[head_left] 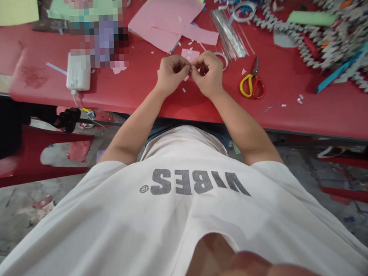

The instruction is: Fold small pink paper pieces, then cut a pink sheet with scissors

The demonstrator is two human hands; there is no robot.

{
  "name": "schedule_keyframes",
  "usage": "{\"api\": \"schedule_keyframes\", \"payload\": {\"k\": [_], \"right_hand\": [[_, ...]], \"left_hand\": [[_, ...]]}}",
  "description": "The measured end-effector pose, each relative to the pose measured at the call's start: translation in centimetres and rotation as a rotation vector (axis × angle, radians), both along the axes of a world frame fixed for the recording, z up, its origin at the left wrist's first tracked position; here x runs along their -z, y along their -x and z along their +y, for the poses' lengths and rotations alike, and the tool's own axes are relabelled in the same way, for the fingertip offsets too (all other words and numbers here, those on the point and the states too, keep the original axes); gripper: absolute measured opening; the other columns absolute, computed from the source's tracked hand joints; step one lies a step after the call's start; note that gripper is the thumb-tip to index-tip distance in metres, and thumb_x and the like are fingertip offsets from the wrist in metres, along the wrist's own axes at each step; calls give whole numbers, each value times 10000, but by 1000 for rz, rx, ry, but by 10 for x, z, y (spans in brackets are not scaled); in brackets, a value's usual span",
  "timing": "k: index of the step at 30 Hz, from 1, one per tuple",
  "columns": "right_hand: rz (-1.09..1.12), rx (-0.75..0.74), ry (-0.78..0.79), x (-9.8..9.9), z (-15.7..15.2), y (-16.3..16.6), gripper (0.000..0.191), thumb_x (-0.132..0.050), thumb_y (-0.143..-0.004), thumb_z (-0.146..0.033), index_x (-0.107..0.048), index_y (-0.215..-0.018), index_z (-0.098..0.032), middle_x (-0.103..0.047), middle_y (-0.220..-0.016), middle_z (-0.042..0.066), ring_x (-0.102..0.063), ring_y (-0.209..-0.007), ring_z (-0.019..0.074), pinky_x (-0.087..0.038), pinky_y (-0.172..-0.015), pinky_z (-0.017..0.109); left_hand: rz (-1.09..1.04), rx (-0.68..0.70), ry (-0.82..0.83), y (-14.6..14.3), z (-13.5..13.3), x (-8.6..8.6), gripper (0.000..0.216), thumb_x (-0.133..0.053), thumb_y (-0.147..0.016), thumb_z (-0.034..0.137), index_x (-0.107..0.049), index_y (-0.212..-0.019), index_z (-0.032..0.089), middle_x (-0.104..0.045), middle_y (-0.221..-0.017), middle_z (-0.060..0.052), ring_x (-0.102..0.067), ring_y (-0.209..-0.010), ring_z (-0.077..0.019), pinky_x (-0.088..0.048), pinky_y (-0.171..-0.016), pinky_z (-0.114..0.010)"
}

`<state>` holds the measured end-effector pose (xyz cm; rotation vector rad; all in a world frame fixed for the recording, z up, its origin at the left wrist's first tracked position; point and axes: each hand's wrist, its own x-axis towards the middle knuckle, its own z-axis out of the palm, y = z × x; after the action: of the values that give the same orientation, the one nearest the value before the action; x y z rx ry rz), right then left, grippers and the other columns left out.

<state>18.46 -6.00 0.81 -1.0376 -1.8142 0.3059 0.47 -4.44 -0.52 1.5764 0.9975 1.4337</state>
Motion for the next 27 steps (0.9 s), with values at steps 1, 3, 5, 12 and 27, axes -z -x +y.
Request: {"api": "schedule_keyframes", "payload": {"k": [1,3,5,12,27], "right_hand": [[8,-7,16,1,1,0,499,-661,-1084,-795,-667,-913,-326,-669,-894,39,-596,-732,237,-641,-813,478],[33,-18,39,4,3,0,490,-696,-1068,-781,-655,-893,-324,-669,-905,39,-587,-728,234,-644,-831,483],[59,-19,46,8,6,0,504,-710,-1058,-782,-637,-873,-319,-665,-914,41,-575,-718,226,-641,-830,481],[19,-26,0,17,11,-2,554,-667,-1064,-831,-620,-880,-310,-639,-926,44,-600,-760,231,-643,-830,466],[-39,-74,63,25,14,-5,463,-695,-1105,-733,-656,-955,-297,-652,-1056,66,-694,-972,268,-664,-1006,505]], "left_hand": [[-2,-5,-6,0,-1,-1,195,-766,-883,96,-783,-767,251,-727,-717,-4,-623,-636,-148,-457,-627,-314],[-22,8,-22,0,-1,-2,216,-752,-888,80,-793,-764,252,-737,-719,-15,-615,-627,-153,-457,-622,-316],[-32,17,-14,0,0,-1,217,-767,-870,74,-791,-753,256,-731,-704,-15,-608,-609,-156,-462,-617,-318],[-69,101,-27,1,5,8,241,-724,-816,51,-800,-732,264,-733,-678,-5,-643,-599,-153,-442,-597,-304],[12,21,75,-2,17,19,261,-732,-784,77,-710,-637,291,-682,-649,8,-582,-586,-166,-504,-625,-339]]}}
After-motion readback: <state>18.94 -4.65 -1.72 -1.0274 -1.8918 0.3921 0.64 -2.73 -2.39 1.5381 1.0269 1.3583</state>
